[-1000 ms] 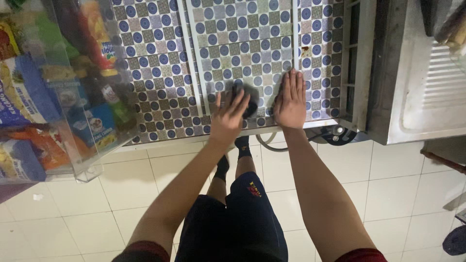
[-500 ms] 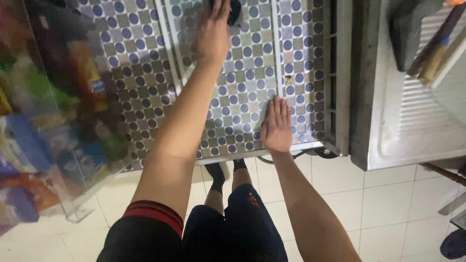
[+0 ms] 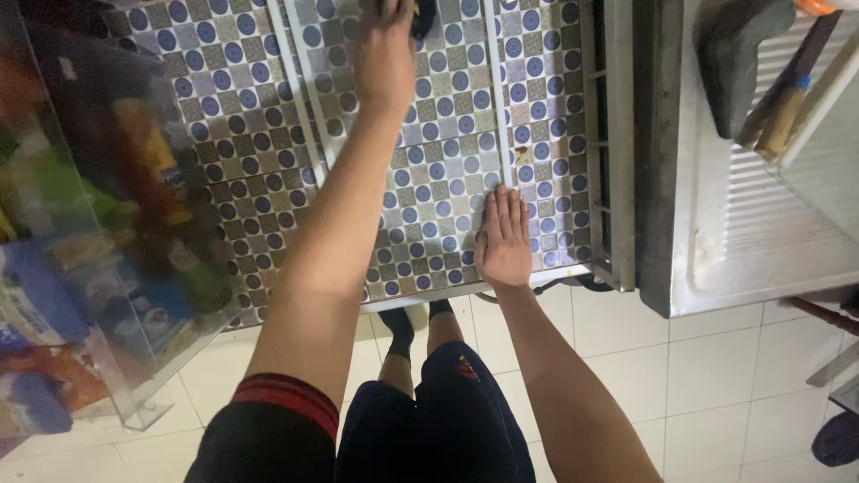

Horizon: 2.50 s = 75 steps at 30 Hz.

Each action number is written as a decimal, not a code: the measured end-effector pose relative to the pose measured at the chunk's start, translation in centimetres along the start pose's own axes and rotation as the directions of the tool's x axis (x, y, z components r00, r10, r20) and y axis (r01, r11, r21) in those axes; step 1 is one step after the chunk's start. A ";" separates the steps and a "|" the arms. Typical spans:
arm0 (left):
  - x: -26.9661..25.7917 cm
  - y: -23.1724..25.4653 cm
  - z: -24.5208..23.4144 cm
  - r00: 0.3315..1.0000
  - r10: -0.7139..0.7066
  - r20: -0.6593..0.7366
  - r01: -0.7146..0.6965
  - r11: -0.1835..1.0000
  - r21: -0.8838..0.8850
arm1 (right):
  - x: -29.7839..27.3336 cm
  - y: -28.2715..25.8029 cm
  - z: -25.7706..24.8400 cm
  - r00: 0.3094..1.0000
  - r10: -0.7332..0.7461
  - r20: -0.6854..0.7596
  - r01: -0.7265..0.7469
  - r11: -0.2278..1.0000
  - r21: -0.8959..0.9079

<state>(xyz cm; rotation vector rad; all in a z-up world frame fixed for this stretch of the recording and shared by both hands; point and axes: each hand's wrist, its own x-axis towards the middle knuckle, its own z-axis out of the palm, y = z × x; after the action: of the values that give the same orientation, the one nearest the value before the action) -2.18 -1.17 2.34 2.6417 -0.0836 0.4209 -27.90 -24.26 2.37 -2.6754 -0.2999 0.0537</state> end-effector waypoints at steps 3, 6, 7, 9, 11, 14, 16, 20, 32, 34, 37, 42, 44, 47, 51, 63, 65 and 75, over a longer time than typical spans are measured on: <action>-4.2 1.4 -1.0 1.000 0.014 -0.019 -0.013 0.999 0.048 | -0.2 -0.2 0.1 1.000 -0.002 -0.010 0.002 1.000 -0.026; -8.3 2.3 -1.2 0.999 -0.012 0.036 0.010 0.998 0.059 | -0.3 -0.3 0.2 1.000 -0.008 -0.026 0.007 0.999 -0.035; -9.5 2.5 -1.4 0.999 -0.005 0.045 0.003 0.999 0.047 | -0.3 -0.4 0.2 0.999 -0.011 -0.035 0.010 0.999 -0.033; -12.0 3.3 -2.2 0.998 0.008 0.063 -0.009 1.000 0.024 | -0.5 -0.4 0.1 0.999 -0.023 -0.046 0.022 0.999 -0.025; -14.3 4.3 -3.2 0.994 -0.021 0.110 0.020 1.000 0.003 | -0.5 -0.4 0.1 0.998 -0.028 -0.055 0.027 0.999 -0.025; -16.9 5.5 -4.8 0.990 -0.012 0.142 0.011 1.000 0.009 | -0.5 -0.5 0.3 0.997 -0.023 -0.067 0.020 0.999 -0.039; -19.1 6.3 -5.6 0.987 0.007 0.160 -0.005 1.000 -0.014 | -0.8 -0.6 0.4 0.997 -0.012 -0.072 0.008 0.999 -0.051; -22.4 7.0 -7.1 0.979 0.053 0.196 -0.037 0.996 -0.087 | -0.9 -0.6 0.3 0.996 -0.010 -0.085 0.006 0.999 -0.054; -30.5 7.9 -8.7 0.943 0.204 0.263 -0.196 0.979 -0.058 | -1.5 2.2 2.7 0.965 0.146 -0.220 -0.157 0.987 -0.037; -30.6 8.0 -8.3 0.946 0.227 0.230 -0.219 0.974 -0.059 | -1.4 2.4 2.8 0.966 0.124 -0.225 -0.131 0.991 -0.017; -29.9 8.1 -7.6 0.949 0.238 0.206 -0.229 0.971 -0.067 | -1.2 2.3 2.8 0.965 0.111 -0.237 -0.106 0.994 0.036; -25.6 8.5 -6.0 0.949 0.179 0.261 -0.175 0.984 -0.042 | -1.2 1.9 2.6 0.963 0.096 -0.251 -0.085 0.995 0.054; -22.6 8.0 -4.6 0.971 0.117 0.207 -0.112 0.993 -0.035 | -0.8 1.8 2.6 0.957 0.086 -0.276 -0.075 0.996 0.052; -18.2 6.8 -1.7 0.985 0.068 0.156 -0.071 0.997 0.014 | -1.0 1.8 2.6 0.960 0.077 -0.269 -0.073 0.997 0.024; -11.7 4.9 0.9 0.994 0.053 0.096 -0.060 0.995 0.075 | -0.6 1.6 2.2 0.968 0.078 -0.239 -0.070 0.997 0.041; 3.3 2.4 4.0 0.998 -0.003 -0.064 0.013 0.989 0.149 | -0.3 1.9 1.8 0.981 0.093 -0.170 -0.083 0.994 0.068; 4.0 1.9 4.5 0.996 0.001 -0.084 0.008 0.993 0.116 | -0.3 2.0 1.8 0.981 0.090 -0.170 -0.079 0.995 0.067; -2.1 5.6 0.8 0.998 0.021 -0.066 -0.019 1.000 0.023 | -0.3 1.6 1.8 0.980 0.110 -0.167 -0.099 0.993 0.071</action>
<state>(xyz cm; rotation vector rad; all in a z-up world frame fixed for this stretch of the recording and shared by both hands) -4.72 -6.52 3.47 2.6484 -0.0844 0.5191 -28.07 -24.97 0.06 -2.6109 -0.1017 -0.1320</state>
